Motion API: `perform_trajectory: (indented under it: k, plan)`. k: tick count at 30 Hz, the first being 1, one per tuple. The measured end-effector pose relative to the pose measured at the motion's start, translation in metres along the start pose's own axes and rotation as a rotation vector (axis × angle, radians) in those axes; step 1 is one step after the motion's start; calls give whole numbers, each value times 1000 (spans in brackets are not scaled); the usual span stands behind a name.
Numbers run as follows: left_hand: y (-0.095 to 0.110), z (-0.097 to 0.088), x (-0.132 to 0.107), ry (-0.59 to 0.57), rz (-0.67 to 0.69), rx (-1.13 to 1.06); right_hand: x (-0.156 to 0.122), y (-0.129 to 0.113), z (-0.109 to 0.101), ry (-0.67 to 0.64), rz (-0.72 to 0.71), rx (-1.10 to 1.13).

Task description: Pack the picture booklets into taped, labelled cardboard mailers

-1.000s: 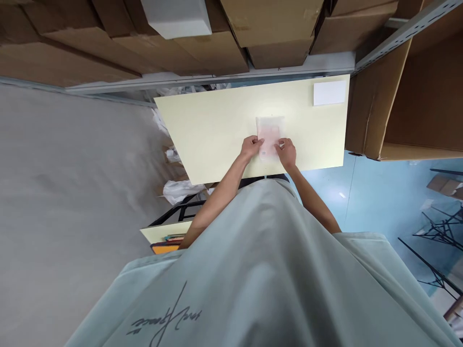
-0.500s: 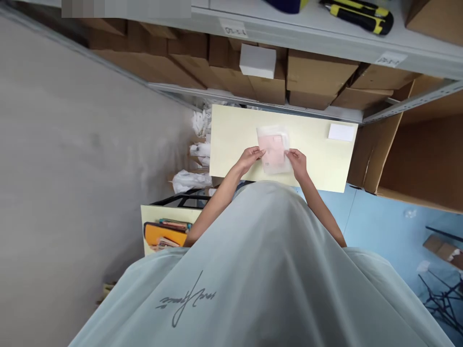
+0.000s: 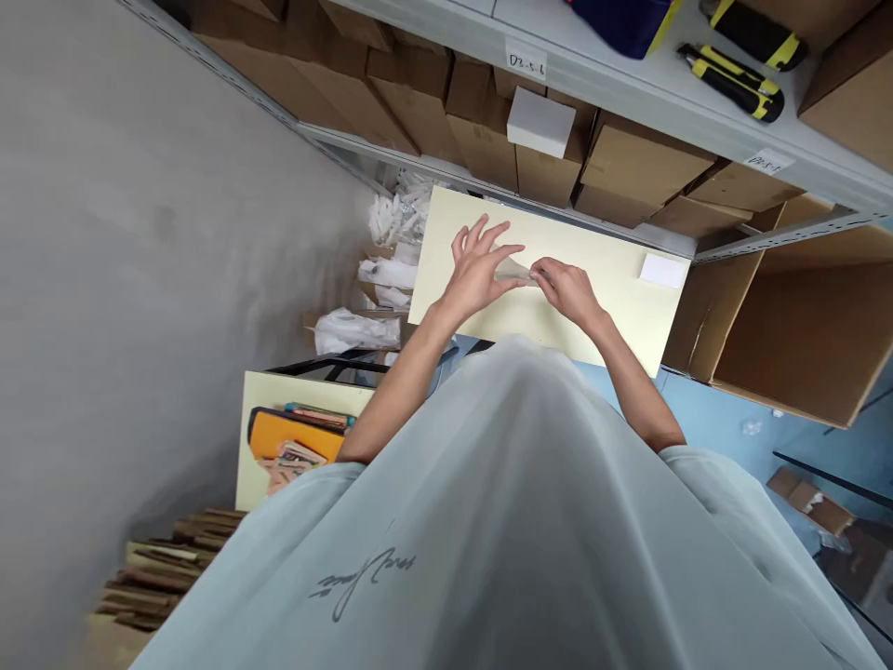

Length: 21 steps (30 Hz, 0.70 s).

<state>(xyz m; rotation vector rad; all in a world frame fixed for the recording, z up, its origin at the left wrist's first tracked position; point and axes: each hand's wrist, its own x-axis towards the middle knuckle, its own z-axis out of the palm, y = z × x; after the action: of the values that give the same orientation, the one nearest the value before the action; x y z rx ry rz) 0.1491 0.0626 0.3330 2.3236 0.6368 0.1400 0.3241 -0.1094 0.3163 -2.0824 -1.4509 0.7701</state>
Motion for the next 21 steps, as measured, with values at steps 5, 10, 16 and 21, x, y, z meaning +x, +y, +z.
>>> perform_trajectory:
  k: [5, 10, 16, 21]
  plan:
    - [-21, -19, 12, -134, 87, -107, 3, -19, -6, 19, 12, 30]
    - [-40, -36, 7, -175, 88, -182, 2, -23, -1, 63, 106, 135]
    - [-62, -52, 4, -189, 94, -275, 4, -34, 6, 72, 153, 284]
    - [-78, -60, 7, -245, 102, -302, 15, -42, 15, 80, 241, 376]
